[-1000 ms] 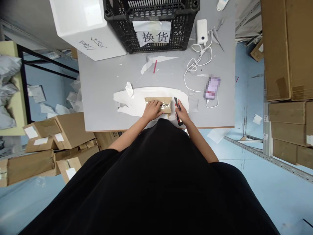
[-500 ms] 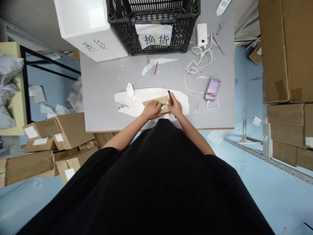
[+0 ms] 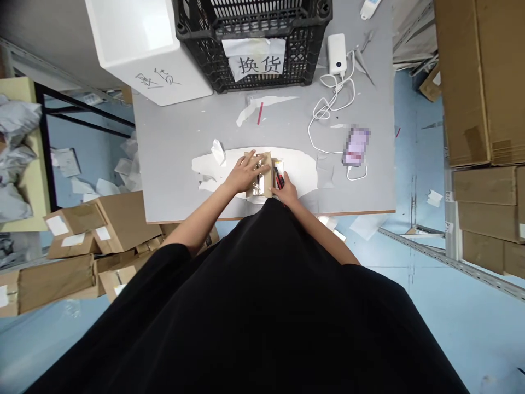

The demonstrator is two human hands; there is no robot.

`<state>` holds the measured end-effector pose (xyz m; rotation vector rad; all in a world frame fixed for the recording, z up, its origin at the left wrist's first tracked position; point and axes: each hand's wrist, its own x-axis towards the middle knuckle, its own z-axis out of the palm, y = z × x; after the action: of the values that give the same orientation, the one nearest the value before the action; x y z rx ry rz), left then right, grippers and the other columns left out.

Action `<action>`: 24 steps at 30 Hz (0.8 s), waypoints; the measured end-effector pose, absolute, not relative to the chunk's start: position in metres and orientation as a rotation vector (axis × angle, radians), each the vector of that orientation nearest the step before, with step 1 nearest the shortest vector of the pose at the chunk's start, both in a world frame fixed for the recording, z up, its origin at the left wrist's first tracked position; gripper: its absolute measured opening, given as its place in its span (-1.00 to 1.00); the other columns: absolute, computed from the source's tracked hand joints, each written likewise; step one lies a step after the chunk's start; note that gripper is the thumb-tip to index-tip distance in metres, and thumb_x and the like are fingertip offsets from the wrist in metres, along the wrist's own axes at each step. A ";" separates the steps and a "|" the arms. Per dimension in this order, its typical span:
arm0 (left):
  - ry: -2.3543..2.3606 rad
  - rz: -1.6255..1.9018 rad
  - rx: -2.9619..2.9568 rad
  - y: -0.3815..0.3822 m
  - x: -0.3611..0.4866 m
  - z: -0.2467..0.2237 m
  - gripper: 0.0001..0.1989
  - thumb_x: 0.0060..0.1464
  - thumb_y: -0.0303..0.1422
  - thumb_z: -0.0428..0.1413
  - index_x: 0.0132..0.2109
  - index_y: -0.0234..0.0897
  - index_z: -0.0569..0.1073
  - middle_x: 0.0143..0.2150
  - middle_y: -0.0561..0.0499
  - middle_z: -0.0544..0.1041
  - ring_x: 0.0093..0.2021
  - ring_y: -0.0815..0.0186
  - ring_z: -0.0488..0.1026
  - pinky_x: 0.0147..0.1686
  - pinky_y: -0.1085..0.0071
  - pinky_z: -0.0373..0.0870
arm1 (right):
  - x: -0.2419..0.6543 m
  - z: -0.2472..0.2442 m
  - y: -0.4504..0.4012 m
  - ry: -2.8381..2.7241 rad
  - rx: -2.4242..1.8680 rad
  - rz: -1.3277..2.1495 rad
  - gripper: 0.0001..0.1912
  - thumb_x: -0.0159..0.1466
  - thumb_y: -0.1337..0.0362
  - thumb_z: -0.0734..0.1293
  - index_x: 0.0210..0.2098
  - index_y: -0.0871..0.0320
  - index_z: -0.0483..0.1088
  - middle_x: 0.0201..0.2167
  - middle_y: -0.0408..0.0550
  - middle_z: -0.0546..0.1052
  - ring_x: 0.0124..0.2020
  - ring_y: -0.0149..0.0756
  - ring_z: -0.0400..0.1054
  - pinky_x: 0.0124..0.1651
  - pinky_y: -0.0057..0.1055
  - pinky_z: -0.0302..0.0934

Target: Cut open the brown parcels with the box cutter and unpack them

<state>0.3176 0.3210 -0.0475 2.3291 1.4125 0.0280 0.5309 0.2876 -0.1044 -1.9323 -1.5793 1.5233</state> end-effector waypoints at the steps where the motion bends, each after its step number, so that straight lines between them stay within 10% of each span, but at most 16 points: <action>1: 1.285 -0.025 2.394 0.323 0.312 -0.044 -0.37 0.08 -0.43 0.11 0.31 0.01 0.31 0.46 -0.01 0.15 0.50 -0.01 -0.08 0.38 -0.13 -0.02 | 0.530 -0.105 0.290 -1.560 -1.943 1.517 0.10 0.06 0.08 0.50 0.47 0.13 -0.06 0.04 0.08 0.56 0.07 -0.01 0.44 0.21 0.00 0.28; 10: 0.944 -0.158 2.547 0.355 0.314 -0.056 -0.26 -0.16 -0.28 0.31 0.23 -0.20 0.36 0.43 -0.15 0.20 0.47 -0.02 -0.02 0.44 -0.03 -0.18 | 0.536 -0.097 0.317 -1.539 -2.016 1.342 -0.05 0.15 0.09 0.44 0.42 0.20 0.02 -0.08 0.11 0.57 0.01 0.00 0.44 0.19 0.00 0.27; 16: 1.614 -0.083 2.304 0.324 0.341 -0.073 0.04 -0.21 0.14 0.31 0.34 -0.30 0.25 0.29 -0.43 0.26 0.28 -0.36 0.16 0.27 -0.26 -0.04 | 0.562 -0.093 0.315 -1.253 -1.869 1.469 -0.22 0.37 -0.03 0.17 0.48 0.02 -0.12 -0.14 0.04 0.53 -0.40 -0.28 0.44 -0.27 -0.27 0.44; 24: 1.785 -0.035 2.156 0.295 0.352 -0.073 0.11 -0.12 0.25 0.20 0.45 -0.17 0.06 0.33 -0.35 0.20 0.26 -0.32 0.14 0.26 -0.22 -0.11 | 0.593 -0.080 0.303 -1.192 -1.540 1.999 -0.30 0.39 0.02 0.23 0.45 0.02 0.02 -0.53 -0.23 0.38 -0.64 -0.46 0.23 -0.56 -0.48 0.28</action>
<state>0.3521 0.2948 -0.0729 2.1561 1.7849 -0.0350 0.5931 0.3027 -0.0800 -1.5404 -1.1916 1.9993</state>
